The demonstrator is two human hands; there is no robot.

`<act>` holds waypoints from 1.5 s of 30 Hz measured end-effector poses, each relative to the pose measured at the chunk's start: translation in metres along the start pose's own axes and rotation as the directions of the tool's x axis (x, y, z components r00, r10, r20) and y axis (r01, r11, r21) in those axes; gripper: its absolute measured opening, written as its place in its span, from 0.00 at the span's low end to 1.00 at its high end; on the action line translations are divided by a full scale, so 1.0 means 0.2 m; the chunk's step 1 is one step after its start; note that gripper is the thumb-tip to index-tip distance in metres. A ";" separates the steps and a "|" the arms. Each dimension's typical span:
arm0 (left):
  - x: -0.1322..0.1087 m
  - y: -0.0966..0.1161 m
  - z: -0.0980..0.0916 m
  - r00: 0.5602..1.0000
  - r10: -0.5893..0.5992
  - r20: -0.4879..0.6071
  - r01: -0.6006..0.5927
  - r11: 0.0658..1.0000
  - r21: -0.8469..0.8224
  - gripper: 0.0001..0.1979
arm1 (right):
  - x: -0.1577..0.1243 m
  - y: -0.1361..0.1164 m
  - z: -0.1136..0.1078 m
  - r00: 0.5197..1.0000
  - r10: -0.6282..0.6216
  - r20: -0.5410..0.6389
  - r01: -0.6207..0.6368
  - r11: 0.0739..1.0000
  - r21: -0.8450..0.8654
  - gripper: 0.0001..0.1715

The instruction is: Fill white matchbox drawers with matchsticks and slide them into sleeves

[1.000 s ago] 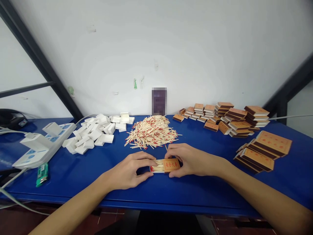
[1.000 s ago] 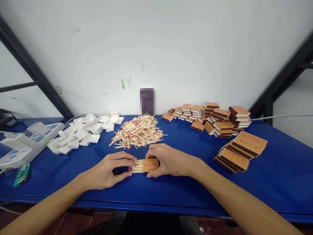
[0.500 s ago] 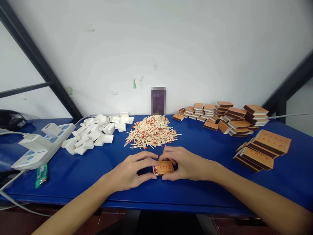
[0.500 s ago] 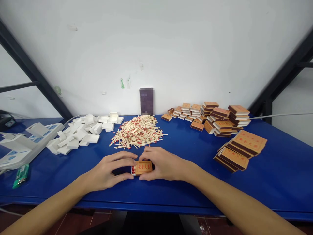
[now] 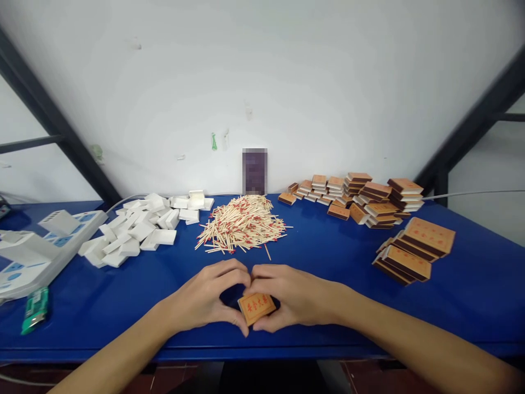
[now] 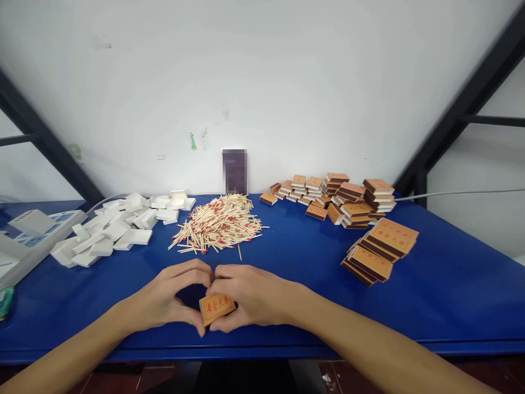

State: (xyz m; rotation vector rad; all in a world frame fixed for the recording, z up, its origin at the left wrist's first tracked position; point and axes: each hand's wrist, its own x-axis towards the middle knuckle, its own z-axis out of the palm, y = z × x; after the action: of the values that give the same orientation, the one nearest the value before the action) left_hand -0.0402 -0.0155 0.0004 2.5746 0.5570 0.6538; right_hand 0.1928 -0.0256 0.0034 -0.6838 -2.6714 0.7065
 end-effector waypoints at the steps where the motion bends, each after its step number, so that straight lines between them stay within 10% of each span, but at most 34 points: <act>1: 0.00 0.00 0.00 0.999 0.034 -0.005 -0.034 0.999 0.025 0.24 | 0.00 -0.01 0.00 0.999 -0.032 0.005 0.032 0.999 -0.006 0.19; 7: -0.01 0.03 0.01 0.957 0.274 -0.097 -0.258 0.955 0.145 0.28 | -0.02 -0.10 0.05 0.990 -0.143 -0.011 0.143 0.990 -0.001 0.21; 11: -0.05 0.09 0.02 0.960 0.260 -0.105 -0.234 0.948 0.214 0.24 | -0.22 -0.18 0.00 0.969 -0.077 -0.233 0.021 0.972 -0.234 0.25; 18: -0.12 0.15 0.02 0.982 0.171 -0.085 -0.150 0.966 0.212 0.04 | -0.80 0.00 -0.22 0.660 -0.083 -0.747 -0.602 0.537 -0.592 0.17; 22: -0.11 0.15 0.05 0.984 0.167 -0.068 -0.145 0.956 0.253 0.05 | -0.93 0.12 -0.24 0.708 -0.043 -0.705 -0.646 0.363 -0.671 0.17; 33: -0.12 0.15 0.06 0.991 0.092 -0.096 -0.055 0.942 0.330 0.07 | -0.94 0.16 -0.23 0.698 -0.031 -0.716 -0.668 0.332 -0.666 0.18; 40: -0.14 0.09 -0.03 0.973 0.035 -0.227 0.082 0.869 0.487 0.06 | -0.79 0.07 -0.16 0.724 -0.223 -0.653 -0.429 0.596 -0.679 0.12; 45: -0.27 -0.19 -0.31 0.901 -0.199 -0.385 0.432 0.474 0.767 0.18 | -0.55 0.01 -0.09 0.852 -0.203 -0.482 -0.193 0.734 -0.651 0.09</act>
State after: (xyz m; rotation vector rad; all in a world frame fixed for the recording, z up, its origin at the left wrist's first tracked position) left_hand -0.1277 0.0092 0.0125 3.0842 1.8022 0.6671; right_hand 0.2934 -0.0746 -0.0003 -0.8751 -2.3314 -0.4909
